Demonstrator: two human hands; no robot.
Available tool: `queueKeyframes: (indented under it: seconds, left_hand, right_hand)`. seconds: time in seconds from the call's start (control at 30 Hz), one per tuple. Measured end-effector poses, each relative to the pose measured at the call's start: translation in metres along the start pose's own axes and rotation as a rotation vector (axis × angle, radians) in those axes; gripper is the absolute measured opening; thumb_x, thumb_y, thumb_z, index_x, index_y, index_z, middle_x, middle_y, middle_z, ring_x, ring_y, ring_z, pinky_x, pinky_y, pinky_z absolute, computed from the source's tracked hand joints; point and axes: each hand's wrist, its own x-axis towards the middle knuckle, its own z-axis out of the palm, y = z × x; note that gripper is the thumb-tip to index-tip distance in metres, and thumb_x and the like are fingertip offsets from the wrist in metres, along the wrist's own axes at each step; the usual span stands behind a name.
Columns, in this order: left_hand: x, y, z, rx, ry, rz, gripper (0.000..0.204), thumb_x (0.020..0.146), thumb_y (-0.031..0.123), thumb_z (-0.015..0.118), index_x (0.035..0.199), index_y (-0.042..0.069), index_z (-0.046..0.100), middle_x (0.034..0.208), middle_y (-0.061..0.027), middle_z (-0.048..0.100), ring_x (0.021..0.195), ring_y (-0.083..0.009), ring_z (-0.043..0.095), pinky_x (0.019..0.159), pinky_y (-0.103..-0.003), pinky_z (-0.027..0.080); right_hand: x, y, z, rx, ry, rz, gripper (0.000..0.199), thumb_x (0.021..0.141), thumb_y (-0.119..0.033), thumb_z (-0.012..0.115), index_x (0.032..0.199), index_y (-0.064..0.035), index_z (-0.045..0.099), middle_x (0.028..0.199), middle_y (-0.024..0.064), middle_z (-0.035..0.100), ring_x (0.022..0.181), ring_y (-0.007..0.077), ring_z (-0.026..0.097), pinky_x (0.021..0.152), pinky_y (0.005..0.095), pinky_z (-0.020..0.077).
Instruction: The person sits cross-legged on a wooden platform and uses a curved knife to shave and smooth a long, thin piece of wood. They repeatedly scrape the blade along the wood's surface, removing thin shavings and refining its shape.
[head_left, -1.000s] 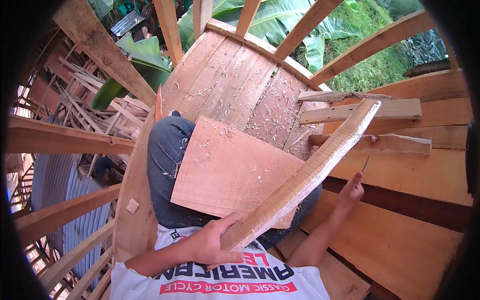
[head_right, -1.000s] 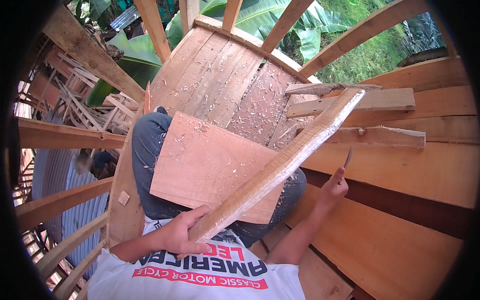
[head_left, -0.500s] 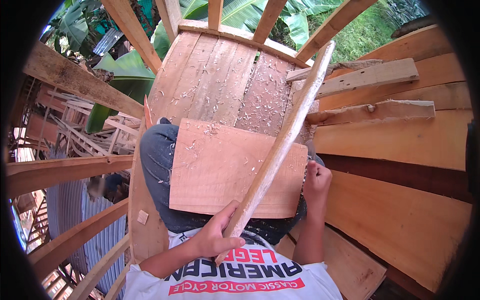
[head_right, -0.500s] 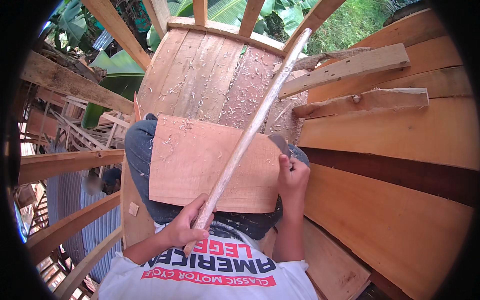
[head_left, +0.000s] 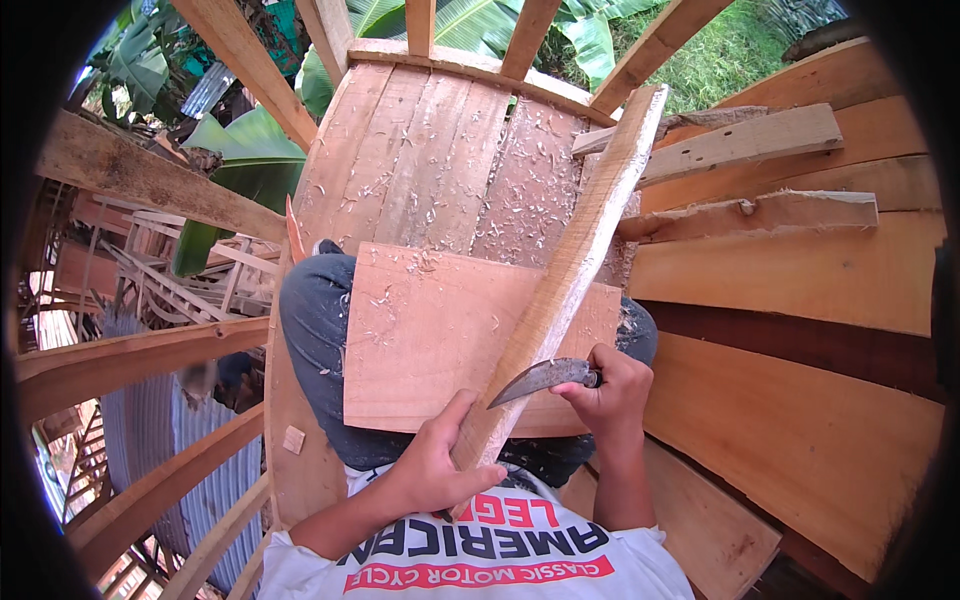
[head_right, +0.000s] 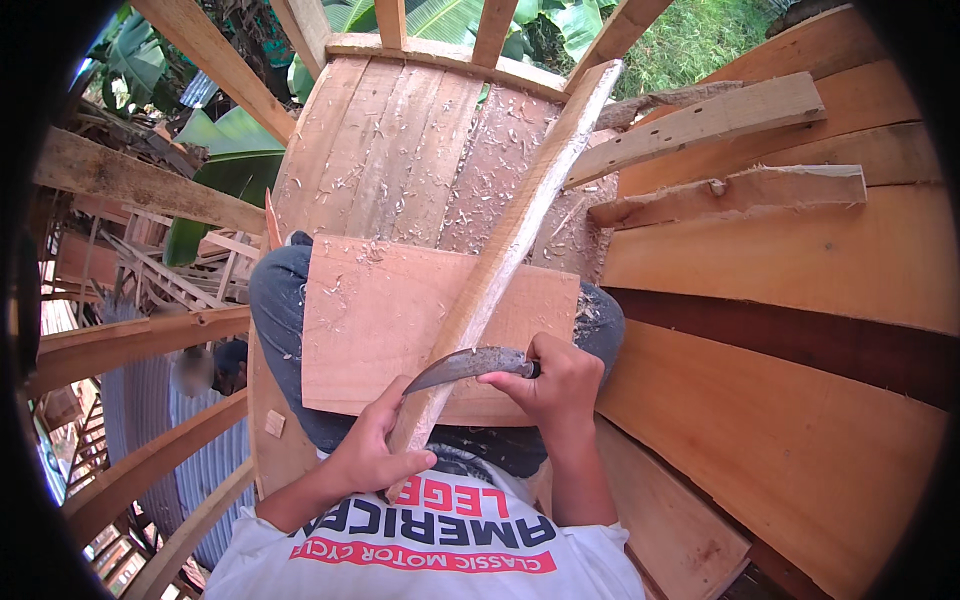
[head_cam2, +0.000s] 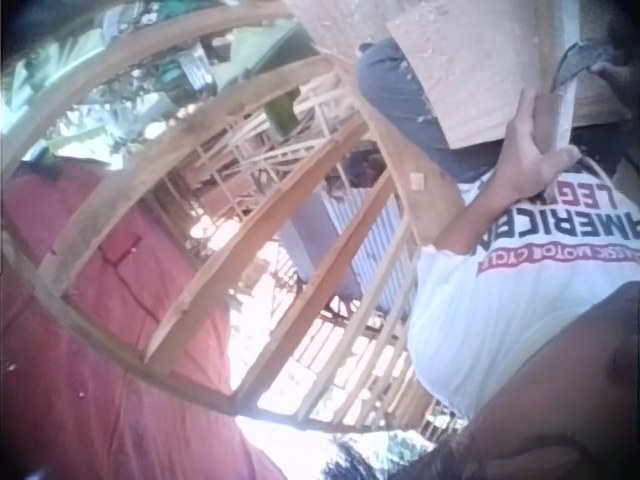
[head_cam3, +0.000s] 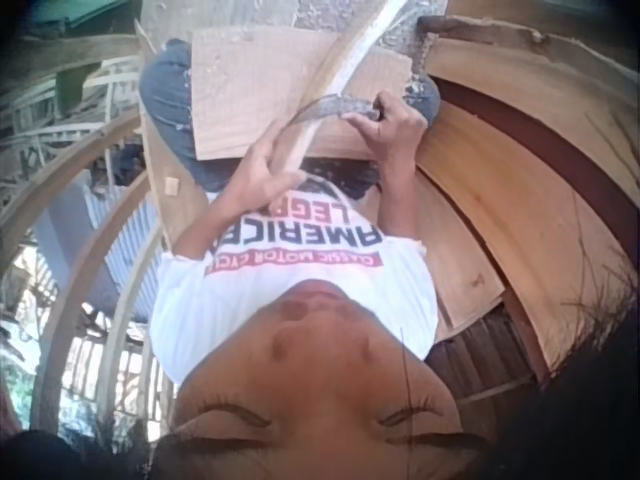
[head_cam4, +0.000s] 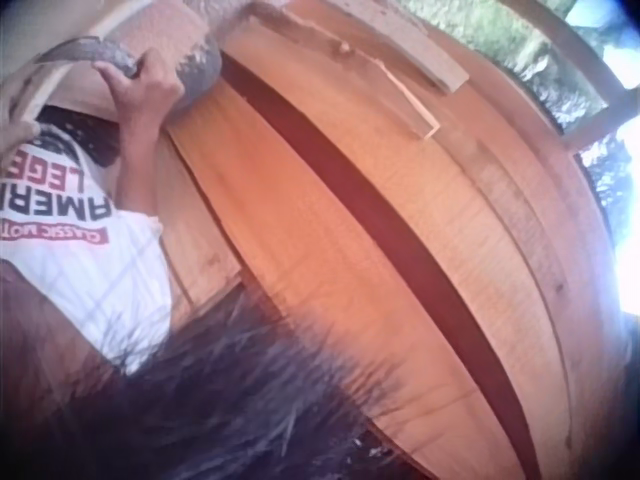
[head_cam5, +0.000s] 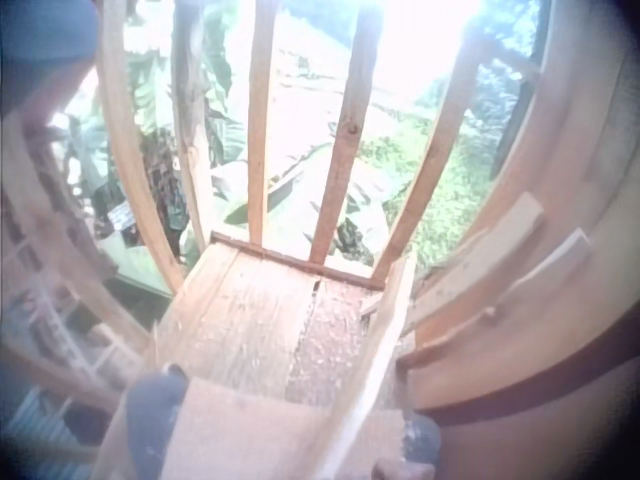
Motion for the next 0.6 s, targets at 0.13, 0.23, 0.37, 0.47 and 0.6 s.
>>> queueKeyframes:
  seconds: [0.13, 0.23, 0.37, 0.47, 0.6]
  left_hand:
    - [-0.003, 0.006, 0.0, 0.005, -0.029, -0.058, 0.068, 0.07, 0.02, 0.072, 0.124, -0.004, 0.038, 0.103, -0.0172, 0.056, 0.098, -0.0192, 0.052, 0.087, -0.031, 0.041]
    - [-0.019, 0.006, -0.012, 0.076, -0.118, -0.037, 0.067, 0.07, 0.018, 0.071, 0.124, -0.004, 0.038, 0.101, -0.0152, 0.056, 0.097, -0.0175, 0.052, 0.086, -0.029, 0.041]
    - [-0.02, 0.002, -0.011, -0.062, -0.023, -0.11, 0.068, 0.07, 0.017, 0.071, 0.125, -0.003, 0.038, 0.099, -0.0129, 0.055, 0.096, -0.0157, 0.051, 0.086, -0.027, 0.04]
    - [-0.005, 0.008, -0.014, 0.014, 0.037, -0.086, 0.069, 0.07, 0.018, 0.071, 0.126, -0.004, 0.037, 0.102, -0.0178, 0.057, 0.098, -0.0198, 0.055, 0.086, -0.03, 0.043]
    - [-0.007, 0.014, -0.012, 0.163, 0.058, -0.059, 0.07, 0.07, 0.019, 0.071, 0.125, -0.006, 0.036, 0.104, -0.0239, 0.059, 0.098, -0.0253, 0.059, 0.087, -0.035, 0.045]
  right_hand:
    - [0.019, 0.024, -0.002, 0.055, 0.125, 0.179, 0.071, 0.073, -0.07, 0.061, 0.056, -0.0021, 0.047, 0.045, 0.0095, 0.039, 0.042, 0.0178, 0.043, 0.044, 0.0334, 0.0358]
    - [0.024, 0.103, -0.042, 0.111, 0.342, 0.442, 0.074, 0.086, -0.067, 0.048, 0.057, 0.0014, 0.047, 0.047, 0.009, 0.034, 0.05, 0.0092, 0.035, 0.045, 0.0316, 0.033]
    - [0.01, 0.024, -0.03, 0.25, 0.097, 0.244, 0.07, 0.08, -0.066, 0.057, 0.058, -0.0001, 0.049, 0.047, 0.0105, 0.039, 0.044, 0.0176, 0.039, 0.045, 0.033, 0.0344]
    - [-0.006, -0.014, -0.001, 0.043, -0.128, -0.059, 0.067, 0.066, -0.068, 0.068, 0.057, -0.0035, 0.052, 0.048, 0.0116, 0.047, 0.045, 0.0284, 0.051, 0.044, 0.0342, 0.0392]
    - [0.002, -0.008, -0.002, -0.065, -0.073, -0.065, 0.07, 0.057, -0.072, 0.069, 0.055, -0.0048, 0.05, 0.048, 0.011, 0.048, 0.045, 0.0275, 0.054, 0.043, 0.034, 0.0404]
